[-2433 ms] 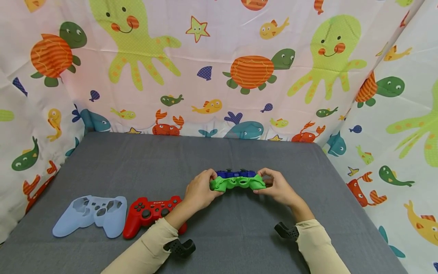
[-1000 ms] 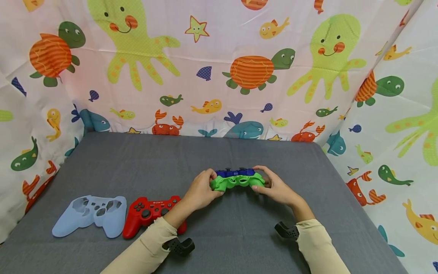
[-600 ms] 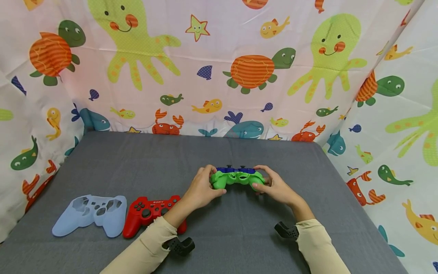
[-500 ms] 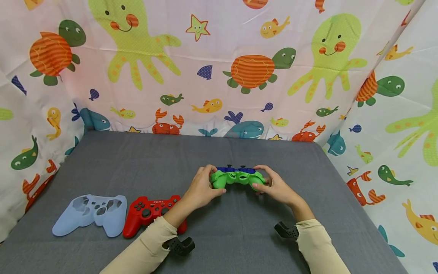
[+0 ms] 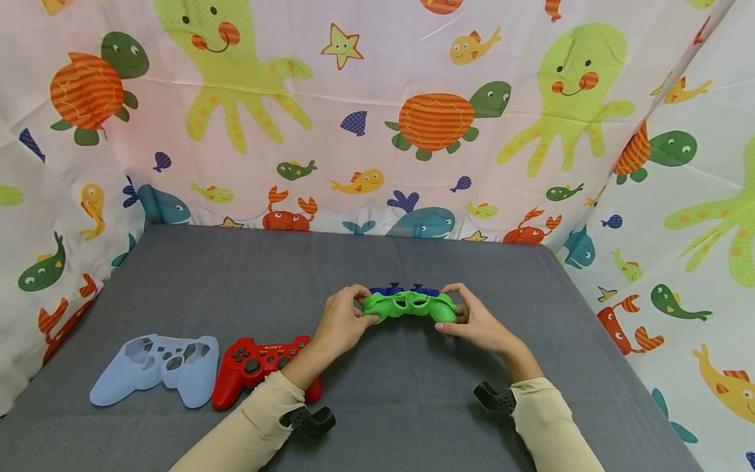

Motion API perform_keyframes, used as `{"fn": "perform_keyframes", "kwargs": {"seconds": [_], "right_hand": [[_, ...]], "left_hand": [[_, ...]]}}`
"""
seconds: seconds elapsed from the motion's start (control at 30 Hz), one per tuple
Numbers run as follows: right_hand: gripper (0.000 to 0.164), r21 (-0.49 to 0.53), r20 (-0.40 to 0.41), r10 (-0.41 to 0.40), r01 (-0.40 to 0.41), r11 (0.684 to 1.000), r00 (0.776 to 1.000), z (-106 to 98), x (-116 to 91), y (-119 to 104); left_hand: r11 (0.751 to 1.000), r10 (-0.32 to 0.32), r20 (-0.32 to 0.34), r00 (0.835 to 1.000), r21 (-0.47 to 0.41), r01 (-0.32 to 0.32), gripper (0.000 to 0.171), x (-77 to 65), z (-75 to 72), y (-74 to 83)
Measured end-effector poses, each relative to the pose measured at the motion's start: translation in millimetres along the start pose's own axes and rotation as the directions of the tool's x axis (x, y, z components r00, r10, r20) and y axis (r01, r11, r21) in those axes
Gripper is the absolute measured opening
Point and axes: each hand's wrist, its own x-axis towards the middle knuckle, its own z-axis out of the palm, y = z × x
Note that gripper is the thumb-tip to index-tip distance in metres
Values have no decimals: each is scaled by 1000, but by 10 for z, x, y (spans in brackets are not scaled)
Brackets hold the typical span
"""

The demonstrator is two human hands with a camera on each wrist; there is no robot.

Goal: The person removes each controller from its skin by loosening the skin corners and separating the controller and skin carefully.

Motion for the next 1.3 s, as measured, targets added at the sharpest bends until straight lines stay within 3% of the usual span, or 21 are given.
{"fn": "perform_keyframes", "kwargs": {"seconds": [0.17, 0.67, 1.0, 1.13, 1.3], "right_hand": [[59, 26, 17, -29, 28, 999, 999, -6, -17, -8], [67, 93, 64, -26, 20, 995, 998, -33, -23, -6], [64, 74, 46, -19, 16, 997, 999, -17, -5, 10], [65, 77, 44, -17, 14, 997, 999, -17, -8, 5], [63, 68, 52, -10, 6, 998, 999, -17, -11, 13]], "left_hand": [[1000, 5, 17, 1000, 26, -5, 32, -12, -19, 9], [997, 33, 12, 999, 64, -34, 26, -22, -20, 14], [983, -17, -36, 999, 181, 23, 27, -34, -12, 37], [985, -7, 8, 1000, 173, 5, 30, -25, -27, 22], [988, 4, 115, 993, 153, -22, 37, -8, -41, -8]]}}
